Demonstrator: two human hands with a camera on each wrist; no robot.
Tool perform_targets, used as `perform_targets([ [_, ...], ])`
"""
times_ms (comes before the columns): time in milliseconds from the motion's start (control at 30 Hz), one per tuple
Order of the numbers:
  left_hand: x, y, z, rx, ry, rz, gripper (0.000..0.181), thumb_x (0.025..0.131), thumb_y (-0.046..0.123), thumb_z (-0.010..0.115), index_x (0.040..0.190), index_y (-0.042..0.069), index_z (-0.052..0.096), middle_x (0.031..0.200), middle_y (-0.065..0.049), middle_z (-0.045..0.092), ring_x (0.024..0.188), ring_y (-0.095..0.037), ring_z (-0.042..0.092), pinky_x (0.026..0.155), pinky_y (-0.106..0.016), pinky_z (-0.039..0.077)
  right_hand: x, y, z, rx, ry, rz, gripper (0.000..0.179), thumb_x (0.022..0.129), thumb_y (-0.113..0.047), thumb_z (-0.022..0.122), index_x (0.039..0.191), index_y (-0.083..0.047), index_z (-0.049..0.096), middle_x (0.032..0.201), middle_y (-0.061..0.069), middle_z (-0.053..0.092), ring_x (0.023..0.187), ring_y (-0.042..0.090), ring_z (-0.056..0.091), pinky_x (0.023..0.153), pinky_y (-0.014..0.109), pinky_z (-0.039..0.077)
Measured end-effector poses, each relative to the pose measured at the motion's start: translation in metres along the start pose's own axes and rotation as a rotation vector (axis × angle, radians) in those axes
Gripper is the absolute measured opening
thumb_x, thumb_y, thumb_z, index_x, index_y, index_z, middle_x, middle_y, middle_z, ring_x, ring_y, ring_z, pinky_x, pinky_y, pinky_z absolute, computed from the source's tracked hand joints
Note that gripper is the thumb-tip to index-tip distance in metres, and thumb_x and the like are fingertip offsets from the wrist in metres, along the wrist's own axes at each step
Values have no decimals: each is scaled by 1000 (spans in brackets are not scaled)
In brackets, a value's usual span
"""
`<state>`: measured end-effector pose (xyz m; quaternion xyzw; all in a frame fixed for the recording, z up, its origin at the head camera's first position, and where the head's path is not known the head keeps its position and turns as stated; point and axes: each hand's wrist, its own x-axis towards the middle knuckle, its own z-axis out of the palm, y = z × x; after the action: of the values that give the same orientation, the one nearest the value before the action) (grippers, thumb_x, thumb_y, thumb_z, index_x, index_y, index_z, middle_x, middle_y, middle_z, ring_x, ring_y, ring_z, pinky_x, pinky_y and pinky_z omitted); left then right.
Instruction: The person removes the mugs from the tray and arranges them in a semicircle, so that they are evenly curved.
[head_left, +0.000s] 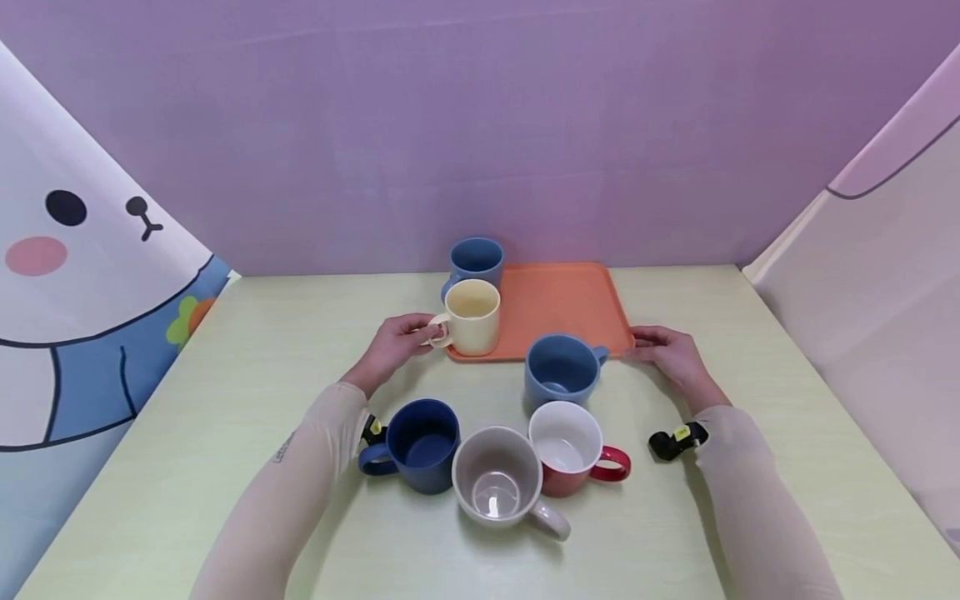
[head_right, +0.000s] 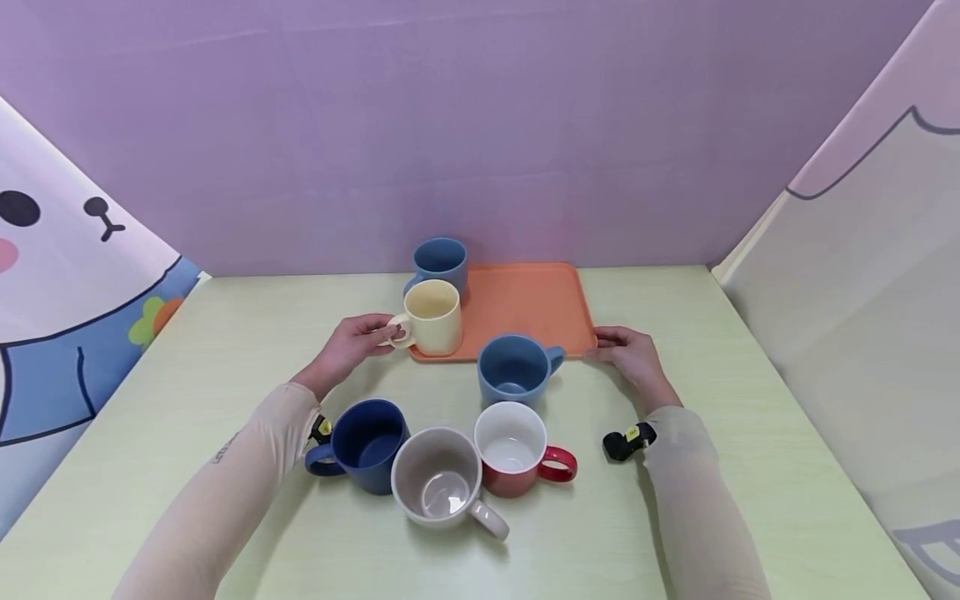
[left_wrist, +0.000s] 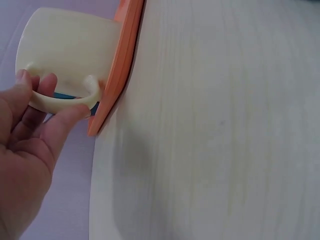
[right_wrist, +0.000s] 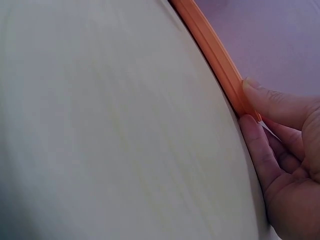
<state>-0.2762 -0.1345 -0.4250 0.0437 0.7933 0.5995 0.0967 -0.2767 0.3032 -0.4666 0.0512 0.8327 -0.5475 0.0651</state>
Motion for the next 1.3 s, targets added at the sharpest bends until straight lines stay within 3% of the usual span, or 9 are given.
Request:
perform_targets([
  [233,-9,5,-7,-20,7,67,33,101,8,58,127,-11,60,111,-17,69,97,-12,63,85,-26,55,-1,0,-1,-27,1,2,52,94,-5,67,142,2,50,138,25,55,112,21,61,98,26,48],
  [433,-18,10,-15,-15,-8,79,33,101,7,58,128,-11,60,115,-20,67,100,-13,64,86,-28,55,-2,1,-2,-35,7,-12,50,93,-5,67,140,4,52,136,27,56,103,8,60,87,15,49],
  [533,-22,9,-21,-13,-16,87,32,101,6,57,128,-11,60,115,-20,67,100,-13,65,86,-28,55,-2,2,-2,-31,6,-22,50,93,-5,68,140,5,52,135,27,56,103,9,61,83,12,49],
  [767,-32,11,-31,-7,-42,97,32,101,7,58,127,-11,60,114,-18,68,97,-11,66,85,-29,56,-2,0,-2,-52,-1,-18,51,94,-7,68,141,4,51,136,26,56,112,19,60,104,36,45],
  [1000,-40,14,-41,28,-78,114,30,100,6,58,125,-12,61,114,-21,68,96,-13,67,84,-31,57,-2,-1,-1,-23,13,-38,51,92,-4,69,139,6,53,135,28,56,92,-4,59,85,13,49],
  [1067,-43,13,-44,45,-89,113,30,100,6,58,124,-12,61,114,-22,67,96,-14,67,84,-31,57,-2,0,-1,-16,15,-34,51,91,-3,70,139,6,53,135,27,56,90,-5,58,85,13,49],
  [1300,-54,7,-51,63,-148,111,28,98,4,60,122,-11,63,114,-25,68,94,-13,69,83,-32,57,0,0,0,-43,9,-17,52,92,-7,70,140,3,53,135,24,57,99,2,59,102,31,47],
])
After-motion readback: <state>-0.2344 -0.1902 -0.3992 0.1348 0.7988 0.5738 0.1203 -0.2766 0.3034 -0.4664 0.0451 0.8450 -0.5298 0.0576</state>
